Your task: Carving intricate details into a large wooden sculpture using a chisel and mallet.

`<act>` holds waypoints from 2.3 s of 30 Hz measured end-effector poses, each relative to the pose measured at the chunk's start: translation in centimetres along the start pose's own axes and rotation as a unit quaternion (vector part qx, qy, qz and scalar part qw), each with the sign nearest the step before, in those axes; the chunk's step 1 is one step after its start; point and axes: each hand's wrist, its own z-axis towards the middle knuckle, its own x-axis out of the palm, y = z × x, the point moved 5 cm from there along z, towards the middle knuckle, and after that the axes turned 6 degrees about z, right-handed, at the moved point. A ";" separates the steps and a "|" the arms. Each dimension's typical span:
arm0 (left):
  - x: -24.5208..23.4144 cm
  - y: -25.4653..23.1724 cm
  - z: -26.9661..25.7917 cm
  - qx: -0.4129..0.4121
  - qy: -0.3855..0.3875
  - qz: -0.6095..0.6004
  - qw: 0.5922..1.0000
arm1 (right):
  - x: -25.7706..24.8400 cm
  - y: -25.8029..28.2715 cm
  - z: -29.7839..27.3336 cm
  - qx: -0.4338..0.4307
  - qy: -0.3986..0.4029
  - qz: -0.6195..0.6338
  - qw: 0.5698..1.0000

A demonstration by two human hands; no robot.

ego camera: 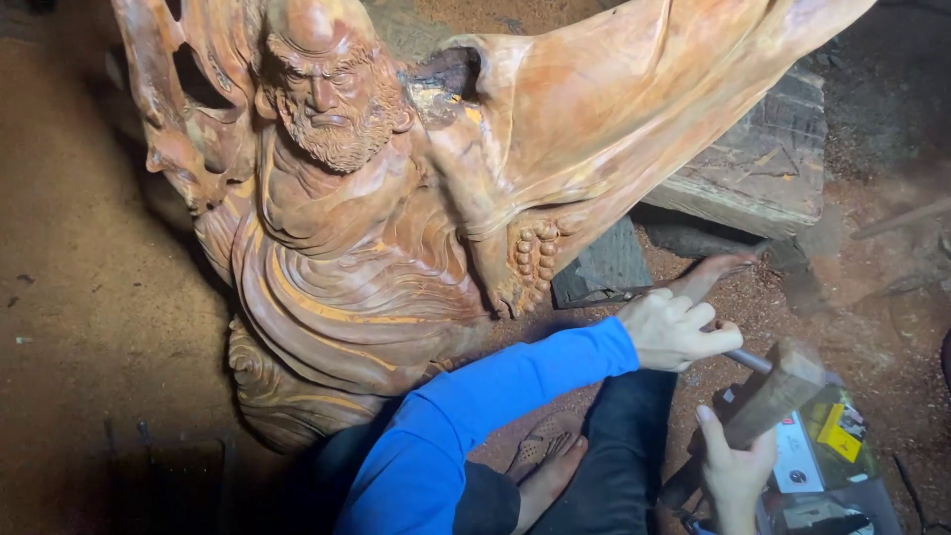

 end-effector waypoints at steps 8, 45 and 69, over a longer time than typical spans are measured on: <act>-1.4 2.9 1.0 -0.018 -0.115 0.094 0.989 | 1.7 0.5 3.1 -0.067 0.020 -0.075 0.995; -7.2 3.2 -2.1 0.055 -0.076 0.021 0.995 | 2.8 2.0 0.9 -0.113 0.025 -0.095 0.989; -9.6 -11.0 -19.0 -0.029 0.375 -0.093 0.922 | 6.7 -16.3 -4.7 0.021 0.170 -0.542 0.823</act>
